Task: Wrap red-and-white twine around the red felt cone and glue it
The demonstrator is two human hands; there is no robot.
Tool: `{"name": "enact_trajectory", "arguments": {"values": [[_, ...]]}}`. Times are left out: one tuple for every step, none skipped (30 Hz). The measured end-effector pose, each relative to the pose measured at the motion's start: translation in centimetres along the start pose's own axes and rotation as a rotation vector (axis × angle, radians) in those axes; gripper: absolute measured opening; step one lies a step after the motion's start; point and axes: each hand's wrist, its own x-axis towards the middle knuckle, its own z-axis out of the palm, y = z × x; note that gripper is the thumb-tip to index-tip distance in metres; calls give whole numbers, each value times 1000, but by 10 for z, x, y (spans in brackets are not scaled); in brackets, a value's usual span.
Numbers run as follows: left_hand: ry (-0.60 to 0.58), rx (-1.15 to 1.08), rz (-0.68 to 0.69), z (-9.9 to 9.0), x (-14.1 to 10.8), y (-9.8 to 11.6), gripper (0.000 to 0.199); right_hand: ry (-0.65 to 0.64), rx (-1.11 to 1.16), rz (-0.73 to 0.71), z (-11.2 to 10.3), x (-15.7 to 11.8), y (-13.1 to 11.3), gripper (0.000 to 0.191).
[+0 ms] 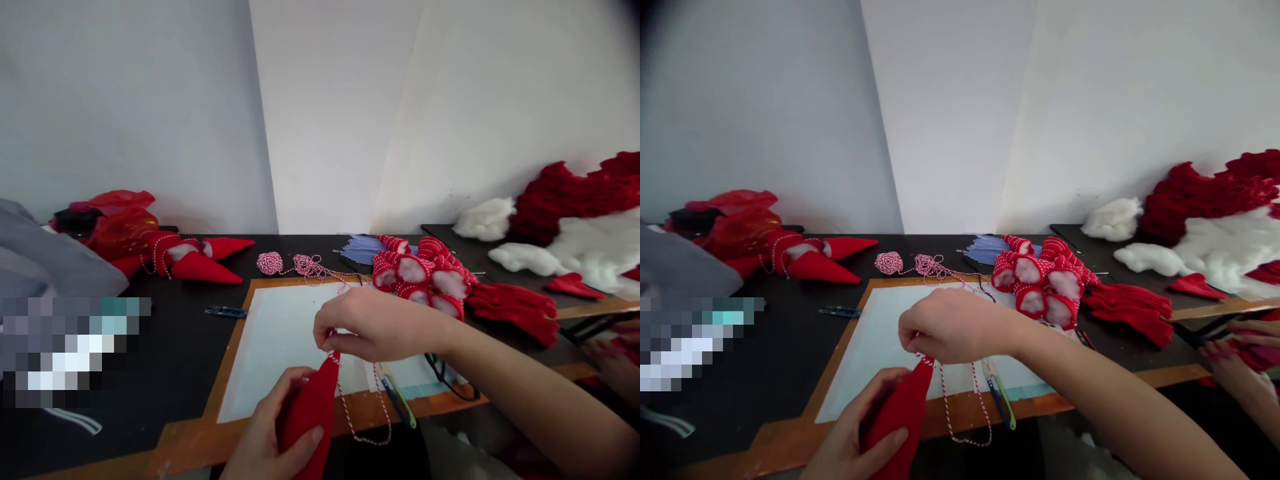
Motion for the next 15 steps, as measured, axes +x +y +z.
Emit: {"name": "enact_trajectory", "arguments": {"values": [[-9, 23, -10, 1, 0, 0, 54, -4, 3, -5, 1, 2, 0, 18], [-20, 38, -30, 1, -1, -1, 57, -6, 8, -13, 2, 4, 1, 18], [-31, 47, -48, 1, -1, -1, 60, -4, 15, -21, 3, 7, 2, 18], [-37, 49, -61, 1, -2, -1, 61, -3, 23, -26, 3, 8, 2, 19], [-42, 45, -68, 1, -2, -1, 62, -5, 32, -31, 4, 10, 3, 19], [-50, 34, -68, 1, -3, 0, 63, -4, 39, -35, 5, 12, 3, 18], [-60, 19, -66, 1, -3, 1, 63, -2, 42, -37, 6, 13, 3, 18], [-72, 0, -65, 2, -3, 2, 63, 0, 45, -37, 7, 15, 4, 18], [-85, -22, -71, 2, -4, 2, 62, 2, 46, -37, 8, 16, 5, 18], [-96, -43, -81, 3, -4, 3, 62, 7, 47, -36, 9, 17, 6, 18], [-101, -61, -94, 4, -5, 4, 62, 14, 47, -35, 11, 18, 6, 18], [-100, -72, -106, 4, -6, 3, 62, 19, 45, -29, 12, 19, 7, 17], [-95, -72, -112, 5, -7, 2, 61, 24, 42, -21, 14, 20, 8, 17], [-80, -55, -103, 5, -8, 1, 60, 31, 36, -9, 15, 21, 9, 17], [-60, -21, -77, 5, -9, -1, 58, 38, 30, 5, 16, 21, 9, 17]]}}
